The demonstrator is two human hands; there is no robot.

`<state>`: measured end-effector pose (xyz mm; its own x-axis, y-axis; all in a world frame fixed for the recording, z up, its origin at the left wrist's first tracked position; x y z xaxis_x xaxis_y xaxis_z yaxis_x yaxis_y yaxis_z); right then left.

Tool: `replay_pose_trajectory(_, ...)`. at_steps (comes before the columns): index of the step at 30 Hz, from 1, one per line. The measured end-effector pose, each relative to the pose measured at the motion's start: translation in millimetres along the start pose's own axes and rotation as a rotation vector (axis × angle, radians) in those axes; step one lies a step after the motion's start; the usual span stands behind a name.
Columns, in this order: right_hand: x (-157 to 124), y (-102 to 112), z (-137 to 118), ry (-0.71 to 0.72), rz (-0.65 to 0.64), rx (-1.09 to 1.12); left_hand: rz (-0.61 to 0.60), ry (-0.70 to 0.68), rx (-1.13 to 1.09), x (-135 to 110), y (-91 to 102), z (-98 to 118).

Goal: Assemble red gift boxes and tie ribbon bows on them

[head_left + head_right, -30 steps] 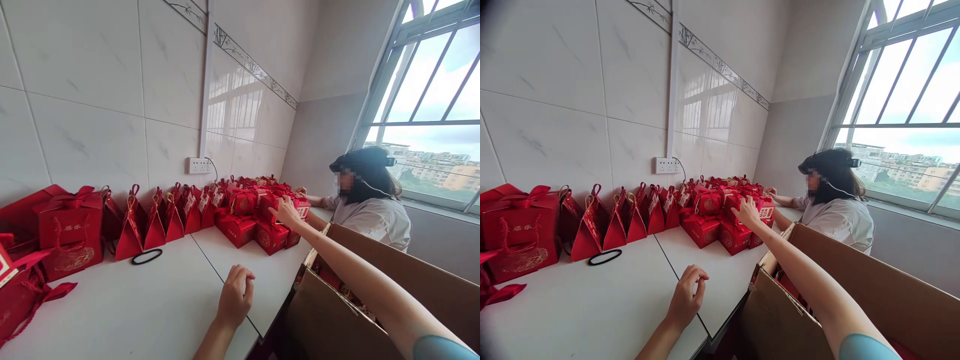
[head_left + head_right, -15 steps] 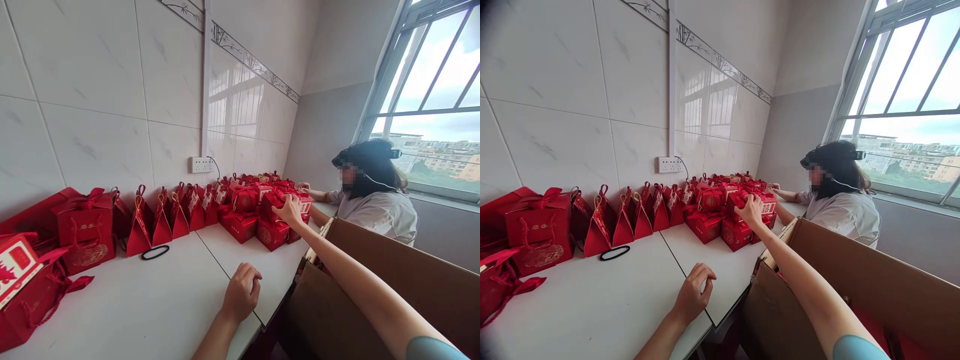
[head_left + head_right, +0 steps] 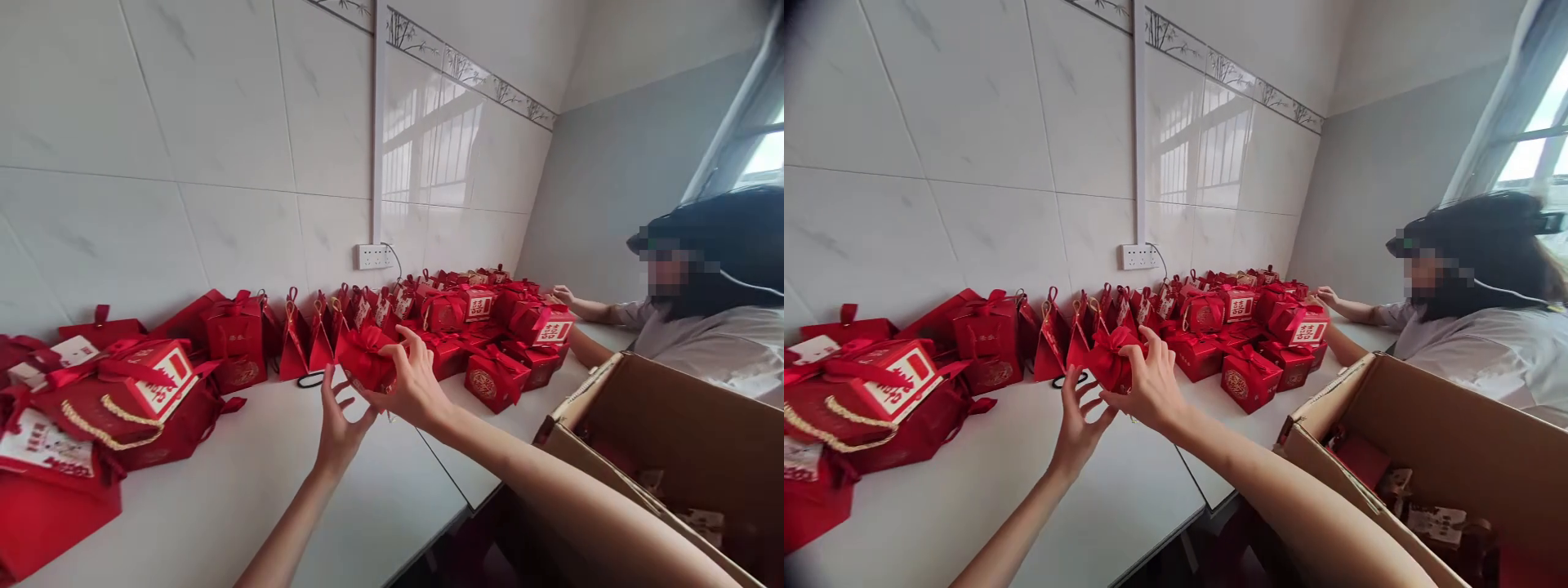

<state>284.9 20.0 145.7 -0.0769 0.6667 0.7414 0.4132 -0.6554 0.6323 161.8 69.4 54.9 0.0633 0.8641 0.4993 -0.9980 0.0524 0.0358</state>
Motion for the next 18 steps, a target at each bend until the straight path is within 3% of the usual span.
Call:
replay_pose_trajectory(3,-12.1,-43.5,-26.4,0.042,-0.065,0.199,-0.043,-0.001,0.157,-4.3,47.8,-13.4)
replay_pose_trajectory(6,-15.1,-76.5,-36.4,0.002,-0.095,0.449,-0.128,-0.062,0.324,-8.2,68.9,-19.0)
replay_pose_trajectory(8,-11.2,-95.4,-24.2,-0.150,-0.075,0.638,-0.120,-0.114,0.453,-5.8,78.7,-18.7)
replay_pose_trajectory(12,-11.1,-127.7,16.3,-0.458,0.031,0.909,-0.136,-0.246,0.690,-1.6,82.9,-11.9)
replay_pose_trajectory(15,-16.2,-141.8,29.5,-0.464,-0.011,0.940,-0.151,-0.344,0.783,-4.6,78.7,-4.8)
replay_pose_trajectory(18,-19.1,-139.3,29.3,-0.376,-0.065,0.923,-0.189,-0.428,0.851,-9.7,69.5,0.4)
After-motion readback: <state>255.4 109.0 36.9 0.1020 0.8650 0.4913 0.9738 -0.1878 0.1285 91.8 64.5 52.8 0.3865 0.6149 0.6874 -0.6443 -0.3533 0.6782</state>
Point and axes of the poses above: each hand's wrist, its own x-axis towards the middle knuckle, its own y-axis out of the back of the hand, z = x × y, the point moved 10 cm from there along x, towards the middle knuckle
